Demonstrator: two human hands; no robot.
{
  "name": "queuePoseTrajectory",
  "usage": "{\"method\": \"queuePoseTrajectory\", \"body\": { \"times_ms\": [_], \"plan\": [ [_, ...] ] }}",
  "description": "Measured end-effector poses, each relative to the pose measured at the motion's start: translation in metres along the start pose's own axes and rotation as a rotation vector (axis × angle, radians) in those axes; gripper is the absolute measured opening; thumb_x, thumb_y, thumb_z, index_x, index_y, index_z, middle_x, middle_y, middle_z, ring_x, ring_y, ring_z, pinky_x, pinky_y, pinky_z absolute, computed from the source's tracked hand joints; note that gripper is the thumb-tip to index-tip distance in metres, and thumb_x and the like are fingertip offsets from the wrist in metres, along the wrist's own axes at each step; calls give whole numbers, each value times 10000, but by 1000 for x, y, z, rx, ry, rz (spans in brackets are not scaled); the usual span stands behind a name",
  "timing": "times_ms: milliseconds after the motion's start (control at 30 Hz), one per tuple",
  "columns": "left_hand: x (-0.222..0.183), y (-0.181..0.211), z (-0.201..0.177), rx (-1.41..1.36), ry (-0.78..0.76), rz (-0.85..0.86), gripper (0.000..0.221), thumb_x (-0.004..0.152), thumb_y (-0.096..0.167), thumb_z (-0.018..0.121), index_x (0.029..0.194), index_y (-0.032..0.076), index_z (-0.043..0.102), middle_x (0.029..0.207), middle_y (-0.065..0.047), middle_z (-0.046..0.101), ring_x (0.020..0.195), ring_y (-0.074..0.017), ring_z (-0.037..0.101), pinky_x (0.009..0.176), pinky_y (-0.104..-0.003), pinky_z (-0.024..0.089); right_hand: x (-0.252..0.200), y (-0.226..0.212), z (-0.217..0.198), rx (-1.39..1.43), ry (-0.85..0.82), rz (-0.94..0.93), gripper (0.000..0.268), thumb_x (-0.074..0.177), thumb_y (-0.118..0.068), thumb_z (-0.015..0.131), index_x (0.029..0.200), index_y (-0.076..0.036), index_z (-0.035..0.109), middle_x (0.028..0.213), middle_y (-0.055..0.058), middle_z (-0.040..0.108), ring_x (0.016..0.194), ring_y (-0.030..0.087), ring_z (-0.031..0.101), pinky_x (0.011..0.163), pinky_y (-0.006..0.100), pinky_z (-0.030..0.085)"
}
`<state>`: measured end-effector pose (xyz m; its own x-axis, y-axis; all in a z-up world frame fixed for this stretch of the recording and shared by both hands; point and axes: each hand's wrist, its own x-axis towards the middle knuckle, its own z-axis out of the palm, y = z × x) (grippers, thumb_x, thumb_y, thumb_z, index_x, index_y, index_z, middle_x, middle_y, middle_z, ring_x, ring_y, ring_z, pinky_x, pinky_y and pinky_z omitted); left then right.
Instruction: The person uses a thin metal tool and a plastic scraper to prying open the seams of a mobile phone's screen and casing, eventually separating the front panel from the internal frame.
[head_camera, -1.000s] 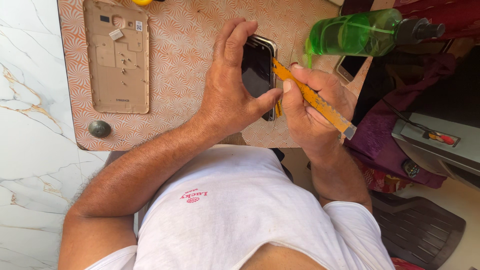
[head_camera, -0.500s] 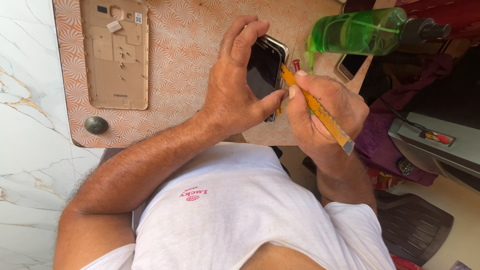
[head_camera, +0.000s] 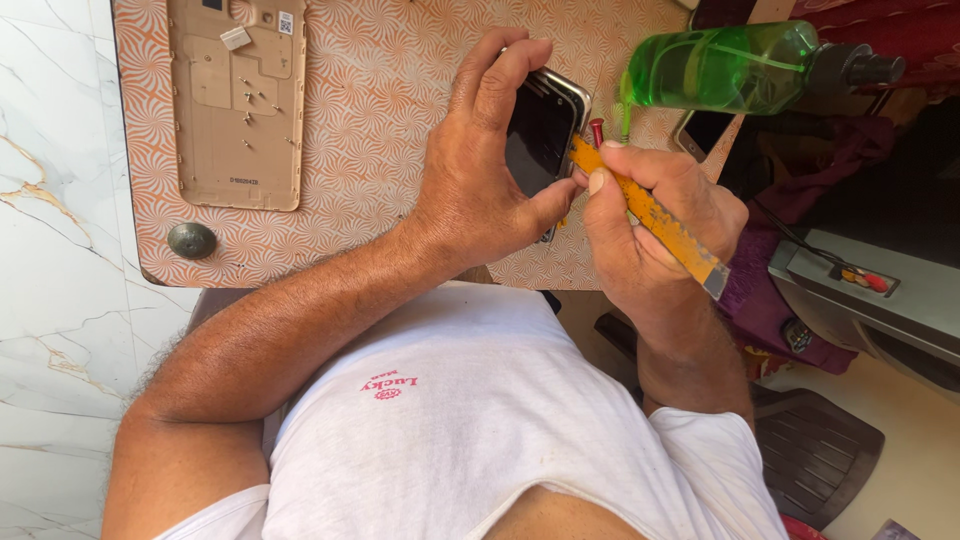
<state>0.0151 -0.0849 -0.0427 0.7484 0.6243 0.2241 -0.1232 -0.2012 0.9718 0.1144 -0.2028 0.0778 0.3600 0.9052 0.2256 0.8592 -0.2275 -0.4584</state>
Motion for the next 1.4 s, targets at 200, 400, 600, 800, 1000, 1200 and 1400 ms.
{"method": "queuePoseTrajectory", "body": {
  "times_ms": [200, 400, 600, 800, 1000, 1200, 1400],
  "plan": [
    [0, 0, 1, 18, -21, 1, 994, 799, 224, 1004, 1520, 130, 326, 1541, -184, 359, 1418, -343, 559, 1173, -418, 564, -8, 6, 0, 31, 10, 25, 143, 1069, 45, 706, 1193, 33, 637, 926, 133, 738, 758, 158, 756, 658, 240, 591],
    [0, 0, 1, 24, -23, 5, 998, 785, 219, 1006, 1504, 130, 320, 1576, -184, 353, 1425, -354, 551, 1172, -419, 568, -13, 7, -1, -28, 11, 20, 148, 1066, 37, 727, 1182, 23, 637, 897, 114, 724, 693, 134, 718, 607, 238, 555],
    [-1, -1, 1, 23, -40, 9, 1021, 795, 227, 1010, 1526, 142, 303, 1581, -189, 334, 1420, -347, 554, 1164, -413, 574, -15, 11, 0, -25, 16, 23, 139, 1061, 30, 725, 1168, 20, 637, 862, 107, 709, 672, 132, 707, 592, 244, 539],
    [1, 1, -2, 16, -65, -9, 997, 778, 194, 998, 1515, 141, 329, 1551, -190, 336, 1388, -353, 544, 1166, -424, 564, -19, 12, 6, -8, 61, 11, 138, 1060, 3, 723, 1162, 21, 633, 891, 132, 719, 700, 166, 723, 626, 274, 570],
    [2, 2, -19, -42, -98, 19, 863, 808, 159, 881, 1495, 85, 364, 1544, -208, 320, 1425, -383, 490, 1230, -431, 491, -22, 6, 18, 21, 106, 39, 141, 1039, 10, 707, 1148, 39, 623, 920, 139, 731, 751, 193, 742, 654, 288, 589],
    [10, 3, -20, -31, -2, 9, 627, 995, 317, 841, 1394, 48, 439, 1387, -189, 492, 1298, -314, 554, 1121, -394, 502, -18, 3, 21, 37, 119, 29, 158, 1016, 34, 729, 1143, 30, 634, 926, 152, 732, 768, 195, 745, 647, 275, 595],
    [18, 1, -12, -28, 41, -252, 585, 943, 344, 859, 1275, 37, 487, 1107, -98, 607, 957, -205, 654, 861, -371, 589, -15, 8, 18, 89, 44, -51, 166, 1041, 48, 713, 1172, 24, 614, 985, 169, 734, 790, 210, 765, 691, 279, 622]
  ]
}}
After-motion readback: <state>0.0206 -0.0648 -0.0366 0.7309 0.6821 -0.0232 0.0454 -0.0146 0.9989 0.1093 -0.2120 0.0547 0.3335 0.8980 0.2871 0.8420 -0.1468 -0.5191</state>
